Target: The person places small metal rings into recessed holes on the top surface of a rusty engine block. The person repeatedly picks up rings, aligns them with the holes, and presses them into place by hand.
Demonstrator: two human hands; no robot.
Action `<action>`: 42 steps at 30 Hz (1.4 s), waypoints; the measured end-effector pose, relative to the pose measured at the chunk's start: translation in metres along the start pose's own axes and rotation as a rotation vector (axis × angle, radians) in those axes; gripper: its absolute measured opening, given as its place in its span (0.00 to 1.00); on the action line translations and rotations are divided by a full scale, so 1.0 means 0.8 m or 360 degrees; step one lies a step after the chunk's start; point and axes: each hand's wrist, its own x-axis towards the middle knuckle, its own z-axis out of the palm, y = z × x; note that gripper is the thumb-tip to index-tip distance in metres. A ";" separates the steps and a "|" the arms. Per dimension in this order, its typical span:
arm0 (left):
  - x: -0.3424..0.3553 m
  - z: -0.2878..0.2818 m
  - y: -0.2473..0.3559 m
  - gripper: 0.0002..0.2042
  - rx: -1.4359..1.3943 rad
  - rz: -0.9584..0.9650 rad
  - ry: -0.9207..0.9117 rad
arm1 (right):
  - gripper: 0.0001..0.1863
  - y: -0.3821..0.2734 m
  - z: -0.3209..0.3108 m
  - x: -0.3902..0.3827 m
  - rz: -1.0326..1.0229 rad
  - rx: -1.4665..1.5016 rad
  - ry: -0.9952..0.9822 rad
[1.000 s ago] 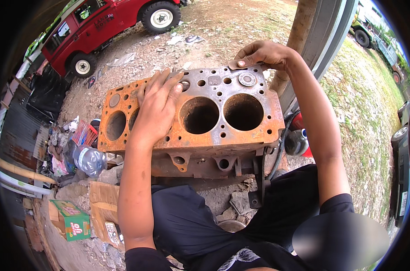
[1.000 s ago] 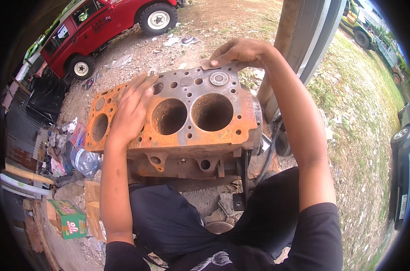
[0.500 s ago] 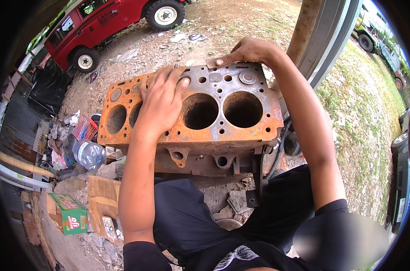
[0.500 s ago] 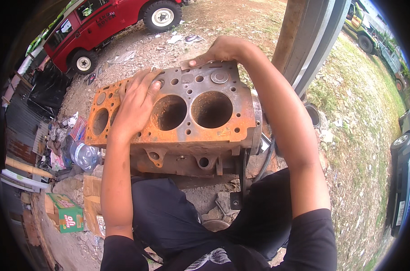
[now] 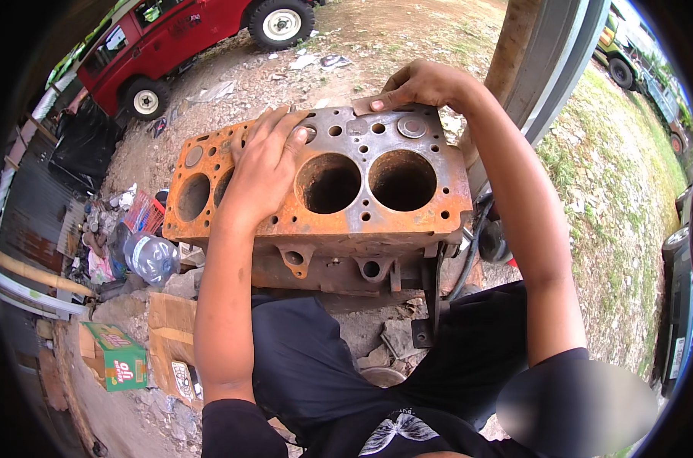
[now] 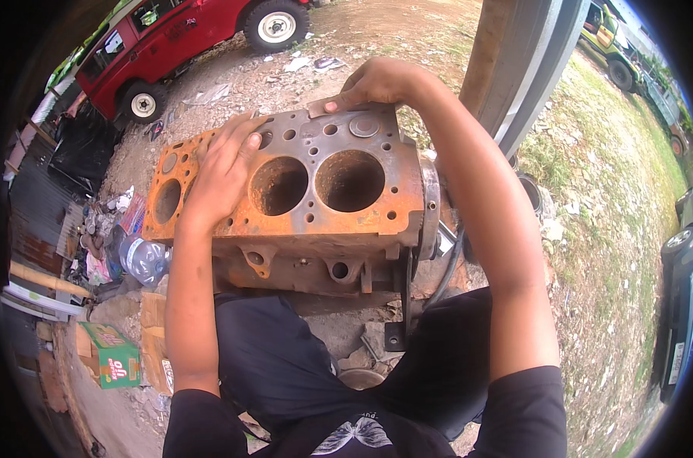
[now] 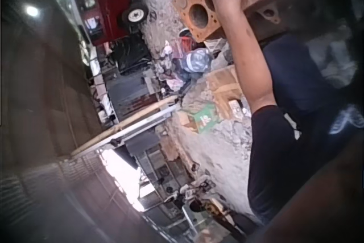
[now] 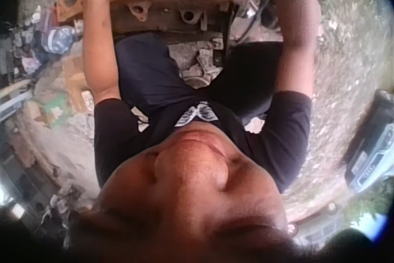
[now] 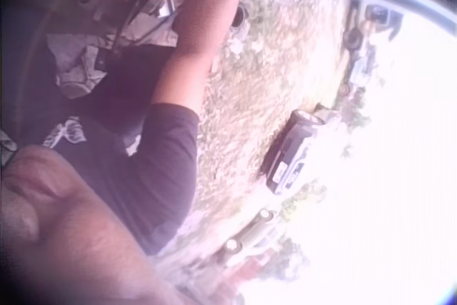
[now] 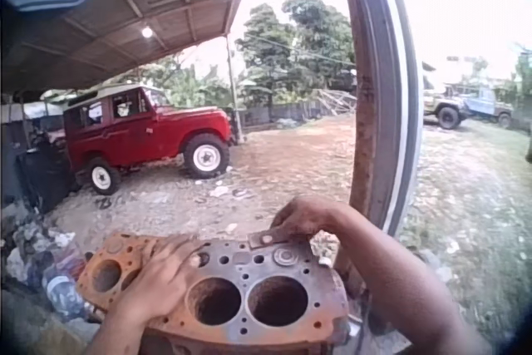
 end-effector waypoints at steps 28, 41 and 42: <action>-0.002 -0.011 0.002 0.27 -0.0090 0.0016 -0.0086 | 0.14 0.055 -0.058 -0.051 -0.0309 0.0832 0.0425; -0.003 -0.009 0.003 0.28 -0.0097 0.0025 -0.0066 | 0.14 0.062 -0.049 -0.041 -0.0339 0.0642 0.0444; -0.003 -0.008 0.003 0.28 -0.0102 0.0029 -0.0064 | 0.15 0.061 -0.049 -0.041 -0.0344 0.0496 0.0466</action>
